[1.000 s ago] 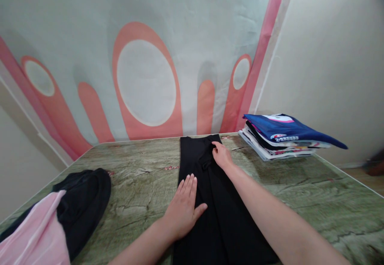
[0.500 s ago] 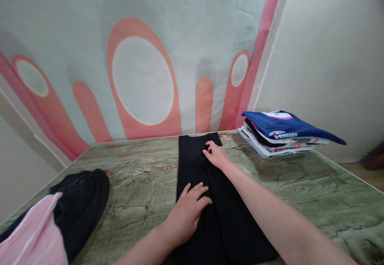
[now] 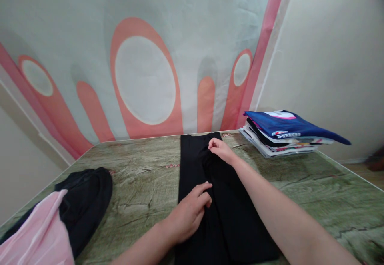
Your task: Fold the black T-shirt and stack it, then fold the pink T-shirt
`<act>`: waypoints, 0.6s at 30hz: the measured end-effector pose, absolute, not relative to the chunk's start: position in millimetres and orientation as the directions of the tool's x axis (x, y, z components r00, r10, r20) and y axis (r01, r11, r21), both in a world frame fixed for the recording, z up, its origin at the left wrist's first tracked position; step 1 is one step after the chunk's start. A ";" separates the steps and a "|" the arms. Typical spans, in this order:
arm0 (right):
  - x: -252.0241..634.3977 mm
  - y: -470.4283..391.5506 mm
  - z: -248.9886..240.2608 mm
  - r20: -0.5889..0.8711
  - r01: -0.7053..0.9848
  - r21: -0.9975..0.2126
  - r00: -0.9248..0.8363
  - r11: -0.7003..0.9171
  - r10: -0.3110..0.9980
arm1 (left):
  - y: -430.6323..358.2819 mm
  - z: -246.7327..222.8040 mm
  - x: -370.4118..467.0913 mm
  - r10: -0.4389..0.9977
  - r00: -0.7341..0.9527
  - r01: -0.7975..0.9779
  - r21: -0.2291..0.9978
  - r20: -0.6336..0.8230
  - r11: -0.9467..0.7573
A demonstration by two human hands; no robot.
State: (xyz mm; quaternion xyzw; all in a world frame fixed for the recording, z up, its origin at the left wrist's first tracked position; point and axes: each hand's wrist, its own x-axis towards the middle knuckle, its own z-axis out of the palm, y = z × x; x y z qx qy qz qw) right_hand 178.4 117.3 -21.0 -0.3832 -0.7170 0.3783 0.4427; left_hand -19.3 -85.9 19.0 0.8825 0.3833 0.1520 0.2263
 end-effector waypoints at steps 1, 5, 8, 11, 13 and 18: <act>179.4 116.5 -20.6 0.308 0.192 -0.903 -0.333 0.384 0.891 | -87.1 20.2 -18.6 0.746 0.659 0.595 0.539 0.098 -0.596; 177.7 114.1 -23.2 0.211 0.331 -0.891 -0.302 0.310 0.930 | -91.7 16.9 -15.0 0.769 0.631 0.611 0.547 0.101 -0.573; 172.4 114.5 -25.5 0.282 0.497 -0.789 -0.229 0.361 0.932 | -91.2 6.1 -14.7 0.804 0.589 0.690 0.467 0.082 -0.553; 168.2 114.7 -23.1 0.273 0.458 -0.801 -0.294 0.386 0.916 | -88.2 -4.7 -16.8 0.809 0.586 0.746 0.363 0.040 -0.558; 168.6 113.7 -18.5 0.267 0.352 -0.849 -0.357 0.393 0.895 | -86.7 -8.6 -17.6 0.812 0.583 0.766 0.323 0.015 -0.556; 179.1 109.9 -7.7 0.111 0.268 -0.932 -0.432 0.245 0.895 | -85.9 -11.0 -15.9 0.878 0.477 0.835 0.295 0.031 -0.464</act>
